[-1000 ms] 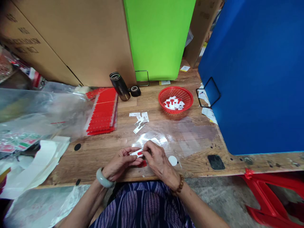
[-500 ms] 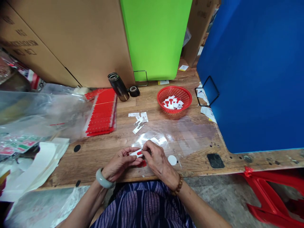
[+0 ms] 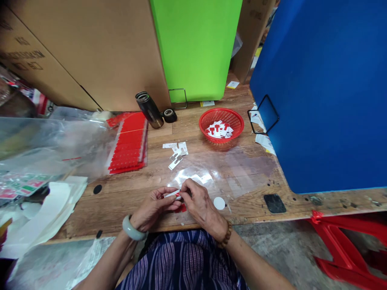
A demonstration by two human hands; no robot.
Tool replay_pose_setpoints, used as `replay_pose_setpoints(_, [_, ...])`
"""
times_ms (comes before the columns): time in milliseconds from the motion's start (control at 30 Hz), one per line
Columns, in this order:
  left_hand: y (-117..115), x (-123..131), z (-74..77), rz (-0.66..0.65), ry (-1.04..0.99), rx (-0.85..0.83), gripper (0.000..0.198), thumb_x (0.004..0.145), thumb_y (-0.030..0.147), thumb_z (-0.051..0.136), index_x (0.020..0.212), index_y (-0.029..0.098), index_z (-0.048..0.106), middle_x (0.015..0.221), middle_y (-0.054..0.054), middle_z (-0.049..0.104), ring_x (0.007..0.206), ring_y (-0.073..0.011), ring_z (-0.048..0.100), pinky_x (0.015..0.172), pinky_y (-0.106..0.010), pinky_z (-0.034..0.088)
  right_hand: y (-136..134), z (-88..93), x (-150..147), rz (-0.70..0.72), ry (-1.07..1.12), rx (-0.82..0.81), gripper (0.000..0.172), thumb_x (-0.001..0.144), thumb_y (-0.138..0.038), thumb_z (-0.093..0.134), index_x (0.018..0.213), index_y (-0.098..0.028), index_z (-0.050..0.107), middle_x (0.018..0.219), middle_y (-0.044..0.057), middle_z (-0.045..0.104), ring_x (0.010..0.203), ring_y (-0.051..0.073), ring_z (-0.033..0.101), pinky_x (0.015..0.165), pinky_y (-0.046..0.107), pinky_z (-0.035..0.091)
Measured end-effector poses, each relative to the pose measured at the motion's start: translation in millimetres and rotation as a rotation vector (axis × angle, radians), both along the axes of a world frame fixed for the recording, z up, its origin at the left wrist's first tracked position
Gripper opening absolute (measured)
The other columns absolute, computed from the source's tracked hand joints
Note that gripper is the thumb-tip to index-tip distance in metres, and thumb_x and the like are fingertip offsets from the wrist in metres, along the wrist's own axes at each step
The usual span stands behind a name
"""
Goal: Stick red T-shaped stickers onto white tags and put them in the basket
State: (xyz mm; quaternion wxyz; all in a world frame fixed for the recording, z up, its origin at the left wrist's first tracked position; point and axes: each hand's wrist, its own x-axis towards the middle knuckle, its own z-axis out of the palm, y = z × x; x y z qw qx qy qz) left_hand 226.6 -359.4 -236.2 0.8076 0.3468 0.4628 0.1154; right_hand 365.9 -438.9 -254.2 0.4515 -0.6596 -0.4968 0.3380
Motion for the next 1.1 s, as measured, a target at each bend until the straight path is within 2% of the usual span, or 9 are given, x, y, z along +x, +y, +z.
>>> replay_pose_setpoints(333, [-2, 0, -9.8, 0.029, 0.039, 0.151, 0.036, 0.061, 0.022, 0.077, 0.09, 0.009, 0.06, 0.066, -0.008, 0.072, 0.057, -0.0125, 0.067, 0.061, -0.019, 0.054, -3, 4.6, -8, -0.077, 0.077, -0.111, 0.007, 0.08, -0.014, 0.052, 0.074, -0.019, 0.052, 0.075, -0.003, 0.055, 0.071, 0.013, 0.051, 0.067, 0.025, 0.038])
replay_pose_setpoints(500, [-1, -1, -11.0, 0.022, 0.038, 0.178, 0.037, 0.061, 0.024, 0.077, 0.09, 0.009, 0.06, 0.066, -0.007, 0.072, 0.058, -0.0131, 0.067, 0.061, -0.02, 0.054, -4, 10.7, -11, -0.111, 0.027, -0.069, 0.01, 0.079, -0.013, 0.05, 0.071, -0.019, 0.05, 0.079, 0.0, 0.054, 0.081, 0.016, 0.051, 0.073, 0.027, 0.038])
replay_pose_setpoints(600, [-1, -2, -10.8, 0.015, 0.028, 0.167, 0.036, 0.062, 0.021, 0.076, 0.091, 0.009, 0.06, 0.066, -0.007, 0.072, 0.058, -0.0131, 0.068, 0.062, -0.02, 0.054, -4, 10.4, -9, -0.125, -0.014, -0.005, 0.011, 0.08, -0.014, 0.049, 0.071, -0.02, 0.05, 0.081, 0.0, 0.052, 0.081, 0.016, 0.05, 0.073, 0.028, 0.038])
replay_pose_setpoints(767, [0, 0, -4.4, 0.02, 0.061, 0.085, 0.03, 0.066, 0.012, 0.072, 0.093, 0.009, 0.059, 0.066, -0.009, 0.072, 0.057, -0.0136, 0.068, 0.061, -0.02, 0.054, -2, 5.9, -3, -0.076, 0.036, -0.064, 0.011, 0.081, -0.013, 0.046, 0.074, -0.02, 0.05, 0.07, -0.003, 0.052, 0.066, 0.013, 0.048, 0.062, 0.025, 0.036])
replay_pose_setpoints(1100, [0, 0, 1.2, 0.019, 0.063, 0.024, 0.023, 0.071, 0.004, 0.065, 0.093, 0.007, 0.06, 0.066, -0.011, 0.072, 0.056, -0.0132, 0.068, 0.06, -0.018, 0.055, 0, 4.6, -1, -0.06, -0.017, -0.062, 0.012, 0.081, -0.009, 0.045, 0.075, -0.019, 0.05, 0.073, -0.002, 0.053, 0.069, 0.013, 0.049, 0.065, 0.025, 0.037])
